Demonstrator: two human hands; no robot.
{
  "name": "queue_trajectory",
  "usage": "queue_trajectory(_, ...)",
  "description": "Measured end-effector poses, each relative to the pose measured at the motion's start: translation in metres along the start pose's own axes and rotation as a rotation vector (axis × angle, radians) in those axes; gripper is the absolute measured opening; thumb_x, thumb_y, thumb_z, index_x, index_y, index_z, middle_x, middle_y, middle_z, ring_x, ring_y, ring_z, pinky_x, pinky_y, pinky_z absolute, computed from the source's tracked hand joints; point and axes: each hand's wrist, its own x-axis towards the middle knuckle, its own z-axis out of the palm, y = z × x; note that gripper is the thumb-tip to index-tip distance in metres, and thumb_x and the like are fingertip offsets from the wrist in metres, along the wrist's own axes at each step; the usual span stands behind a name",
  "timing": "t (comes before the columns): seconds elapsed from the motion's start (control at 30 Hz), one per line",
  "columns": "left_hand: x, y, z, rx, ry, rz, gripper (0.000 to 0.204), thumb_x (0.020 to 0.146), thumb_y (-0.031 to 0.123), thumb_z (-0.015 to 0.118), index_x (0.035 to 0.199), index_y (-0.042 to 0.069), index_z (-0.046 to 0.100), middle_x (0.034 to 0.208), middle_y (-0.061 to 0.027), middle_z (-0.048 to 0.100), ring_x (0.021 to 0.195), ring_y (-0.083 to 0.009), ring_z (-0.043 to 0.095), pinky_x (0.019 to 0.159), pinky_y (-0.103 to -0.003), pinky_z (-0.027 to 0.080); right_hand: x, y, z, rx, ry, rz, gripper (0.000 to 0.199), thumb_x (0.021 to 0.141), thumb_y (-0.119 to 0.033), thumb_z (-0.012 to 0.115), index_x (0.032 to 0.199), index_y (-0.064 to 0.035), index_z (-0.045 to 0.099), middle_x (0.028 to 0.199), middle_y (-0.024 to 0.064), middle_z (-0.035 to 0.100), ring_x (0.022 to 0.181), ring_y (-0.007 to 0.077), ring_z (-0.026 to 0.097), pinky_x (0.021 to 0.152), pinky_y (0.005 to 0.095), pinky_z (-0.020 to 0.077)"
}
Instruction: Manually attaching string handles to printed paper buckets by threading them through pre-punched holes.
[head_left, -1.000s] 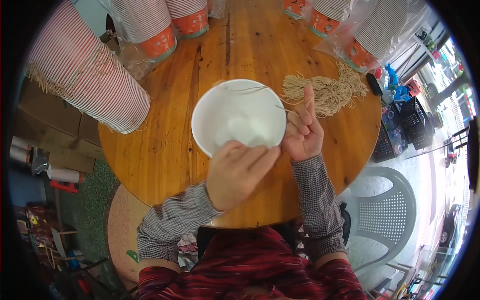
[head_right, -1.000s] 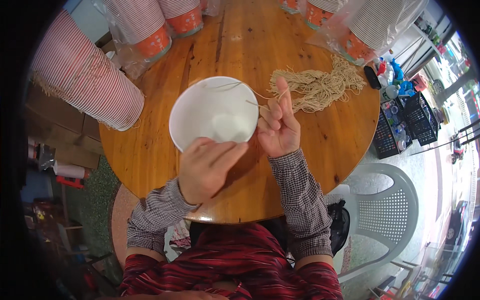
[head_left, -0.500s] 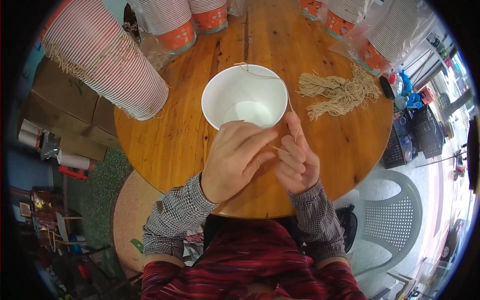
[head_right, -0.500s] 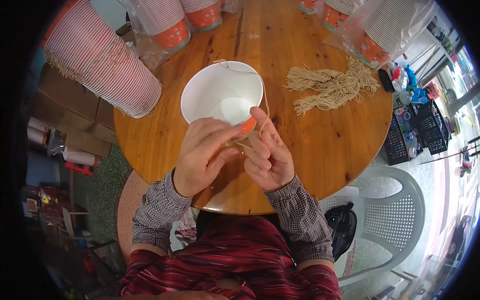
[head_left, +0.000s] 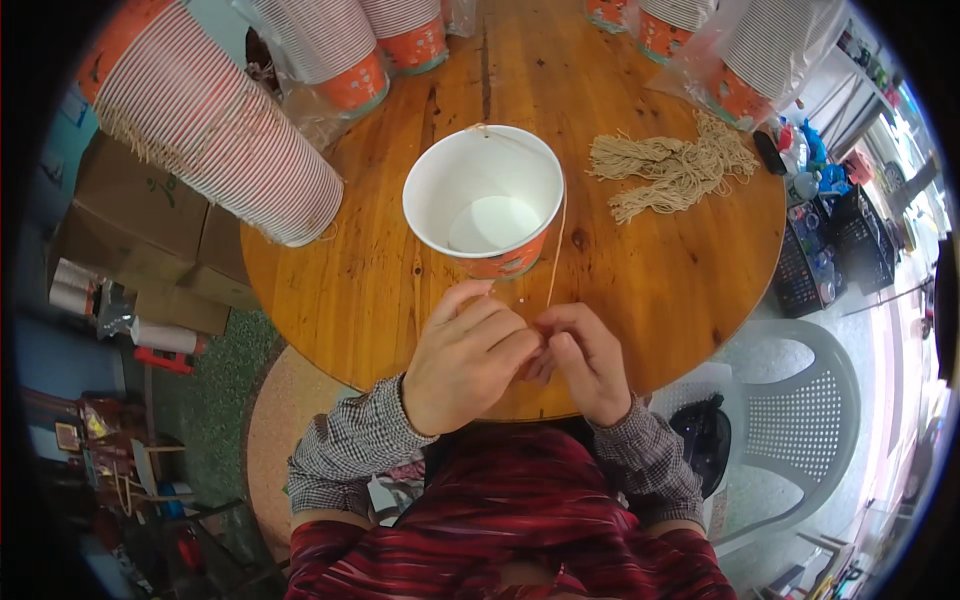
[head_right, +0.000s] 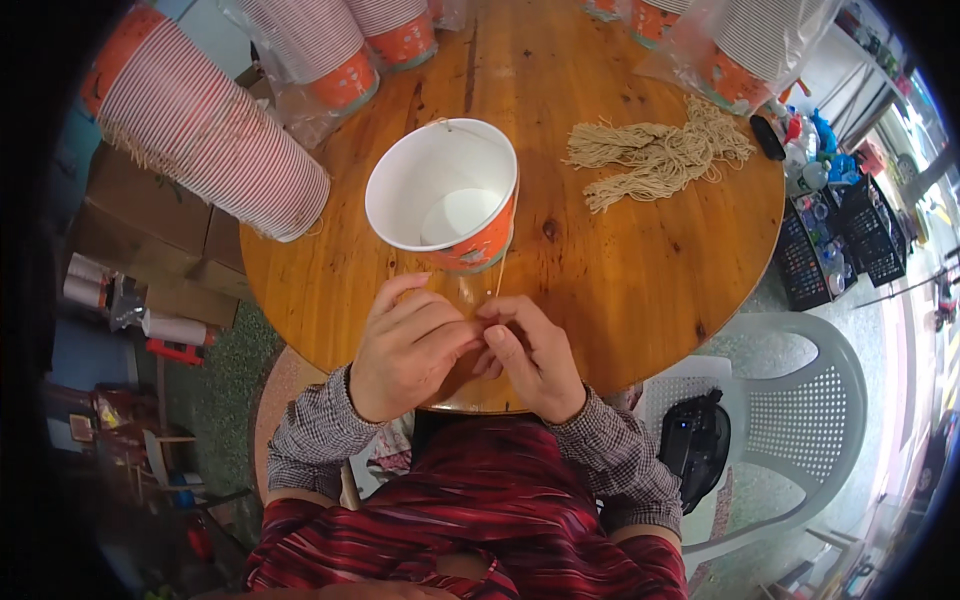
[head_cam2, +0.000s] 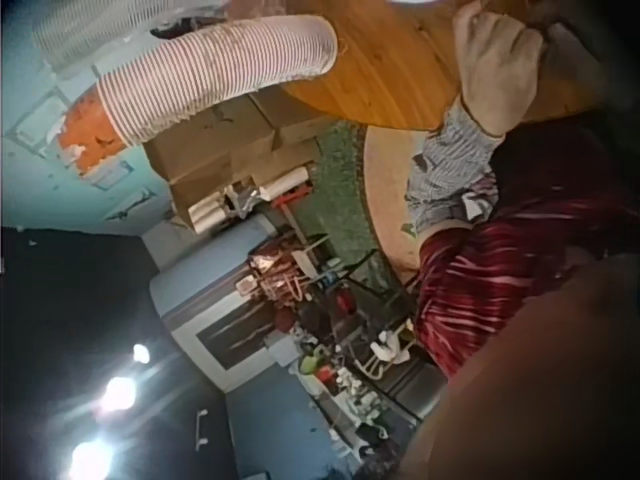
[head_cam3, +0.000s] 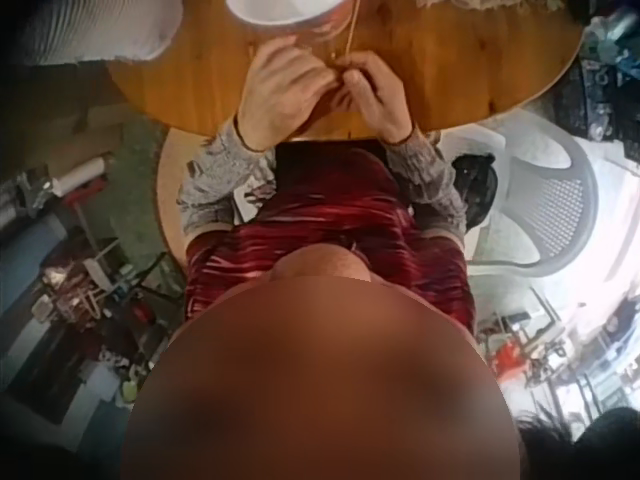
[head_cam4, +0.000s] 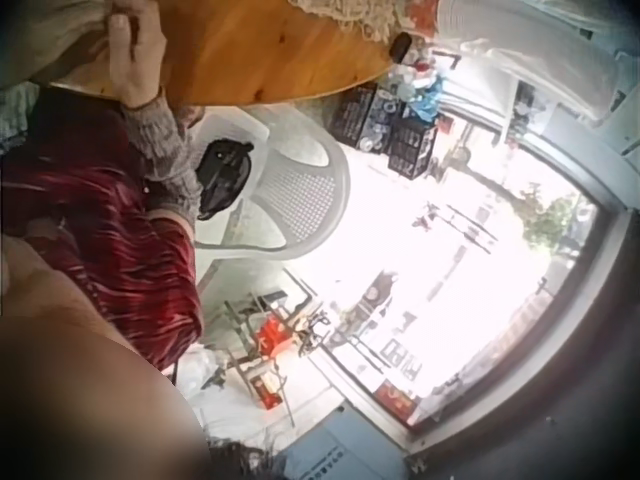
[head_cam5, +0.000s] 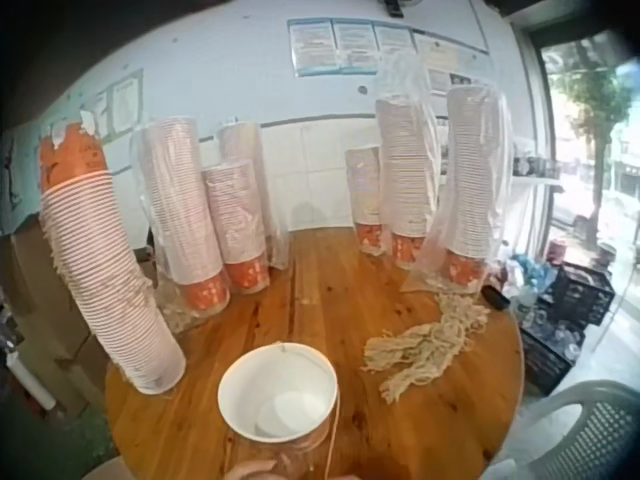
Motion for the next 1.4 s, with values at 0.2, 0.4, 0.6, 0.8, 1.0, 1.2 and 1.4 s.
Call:
queue_trajectory(0.2,-0.007,-0.007,-0.003,0.009,-0.007,-0.050,0.014,0.071,0.006,0.071,0.083,0.009,0.065,0.082,-0.0004,0.060,0.083,-0.0179,0.060,0.093,-0.041,0.041,0.007,0.002,-0.002,-0.193,-0.100,0.035,0.015,0.092,-0.009,0.062,0.102,0.0021,0.059,0.083,0.0048,0.064,0.071,0.0092,0.061,0.063,0.0226,0.0491)
queue_trajectory(0.4,-0.018,-0.019,-0.008,-0.123,0.006,-0.096,0.019,0.066,0.001,0.073,0.081,0.007,0.064,0.082,-0.0034,0.060,0.084,-0.0224,0.060,0.088,-0.040,0.044,0.013,-0.007,0.011,-0.344,-0.099,0.024,0.005,0.087,-0.005,0.064,0.089,0.0001,0.064,0.074,0.0029,0.063,0.068,0.0059,0.055,0.062,0.0229,0.0469)
queue_trajectory(0.6,-0.011,-0.032,-0.008,-0.163,-0.014,-0.103,0.020,0.068,0.002,0.071,0.085,0.005,0.061,0.087,-0.0052,0.059,0.089,-0.0253,0.058,0.089,-0.037,0.044,0.019,0.003,0.020,-0.299,-0.008,0.063,0.004,0.088,-0.004,0.064,0.089,-0.0003,0.063,0.072,0.0004,0.060,0.065,0.0039,0.052,0.059,0.0207,0.0441)
queue_trajectory(0.8,0.000,-0.074,-0.008,0.129,0.046,-0.117,0.035,0.072,0.001,0.071,0.105,0.005,0.063,0.090,-0.0075,0.065,0.088,-0.0300,0.061,0.088,-0.038,0.043,0.042,0.029,0.026,-0.152,0.243,-0.021,0.005,0.089,-0.004,0.063,0.091,-0.0004,0.061,0.072,-0.0036,0.056,0.063,0.0022,0.047,0.057,0.0181,0.0399)
queue_trajectory(1.0,0.002,-0.062,0.000,-0.056,0.082,-0.209,0.024,0.077,0.001,0.067,0.101,0.002,0.065,0.086,-0.0107,0.066,0.076,-0.0284,0.061,0.067,-0.037,0.047,0.054,0.039,0.039,-0.112,0.301,-0.178,0.004,0.087,-0.001,0.062,0.090,0.0011,0.060,0.096,0.0043,0.059,0.072,0.0054,0.052,0.062,0.0192,0.0433)
queue_trajectory(1.2,0.004,-0.057,0.002,-0.058,0.077,-0.266,0.027,0.079,0.001,0.065,0.106,0.003,0.064,0.087,-0.0123,0.065,0.075,-0.0292,0.062,0.066,-0.036,0.049,0.052,0.042,0.040,-0.082,0.313,-0.167,0.004,0.087,0.001,0.061,0.089,0.0016,0.058,0.100,0.0057,0.059,0.075,0.0063,0.054,0.064,0.0198,0.0451)
queue_trajectory(1.4,0.007,-0.053,0.003,-0.043,0.053,-0.269,0.029,0.079,0.002,0.065,0.107,0.004,0.064,0.088,-0.0121,0.066,0.076,-0.0295,0.062,0.067,-0.036,0.049,0.053,0.044,0.036,-0.109,0.289,-0.189,0.005,0.087,0.001,0.061,0.090,0.0015,0.058,0.097,0.0063,0.059,0.075,0.0082,0.055,0.065,0.0208,0.0462)
